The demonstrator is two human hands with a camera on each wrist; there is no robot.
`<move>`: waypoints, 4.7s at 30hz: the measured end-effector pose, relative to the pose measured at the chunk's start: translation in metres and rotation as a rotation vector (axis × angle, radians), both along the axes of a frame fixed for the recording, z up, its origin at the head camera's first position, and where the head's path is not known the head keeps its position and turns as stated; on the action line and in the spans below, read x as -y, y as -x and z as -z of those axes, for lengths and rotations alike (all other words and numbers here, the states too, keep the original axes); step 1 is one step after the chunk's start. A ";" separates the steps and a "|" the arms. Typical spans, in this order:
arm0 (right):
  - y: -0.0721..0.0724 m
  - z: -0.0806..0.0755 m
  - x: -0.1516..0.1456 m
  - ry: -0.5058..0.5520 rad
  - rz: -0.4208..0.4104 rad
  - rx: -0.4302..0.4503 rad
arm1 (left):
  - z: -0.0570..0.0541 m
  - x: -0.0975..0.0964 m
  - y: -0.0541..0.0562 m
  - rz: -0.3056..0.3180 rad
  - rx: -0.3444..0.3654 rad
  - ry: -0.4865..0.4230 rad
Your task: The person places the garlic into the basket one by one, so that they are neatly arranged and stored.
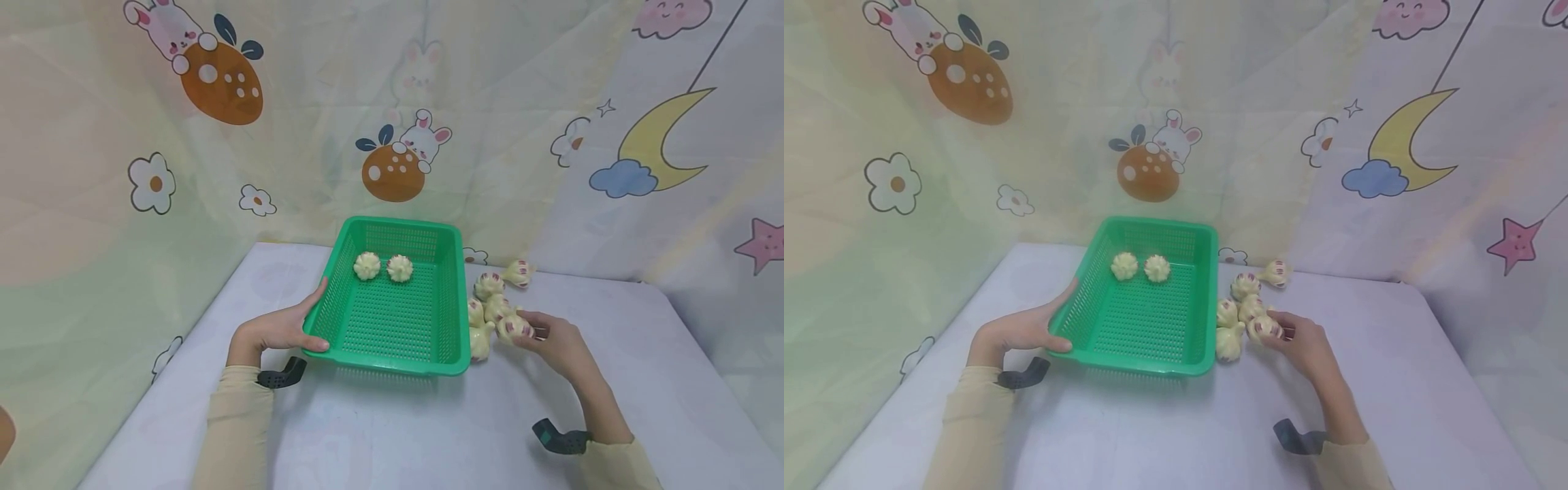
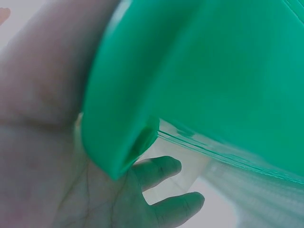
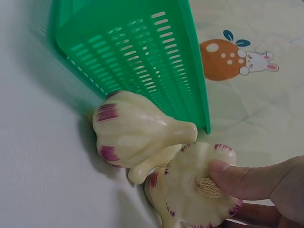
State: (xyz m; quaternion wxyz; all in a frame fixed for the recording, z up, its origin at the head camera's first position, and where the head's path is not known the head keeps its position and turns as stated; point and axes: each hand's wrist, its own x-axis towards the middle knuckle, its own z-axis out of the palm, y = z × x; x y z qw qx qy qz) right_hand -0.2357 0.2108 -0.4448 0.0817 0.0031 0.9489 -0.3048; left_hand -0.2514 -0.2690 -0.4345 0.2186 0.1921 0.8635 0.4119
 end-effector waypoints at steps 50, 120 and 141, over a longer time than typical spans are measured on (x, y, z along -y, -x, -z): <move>-0.012 -0.029 0.030 0.108 -0.030 -0.319 | -0.003 -0.002 -0.002 -0.005 0.007 0.009; 0.052 -0.023 0.070 0.477 0.000 -0.363 | -0.003 -0.002 -0.001 0.009 0.008 -0.011; 0.080 -0.062 0.115 0.340 -0.137 -0.256 | -0.002 -0.003 -0.001 0.006 0.008 -0.007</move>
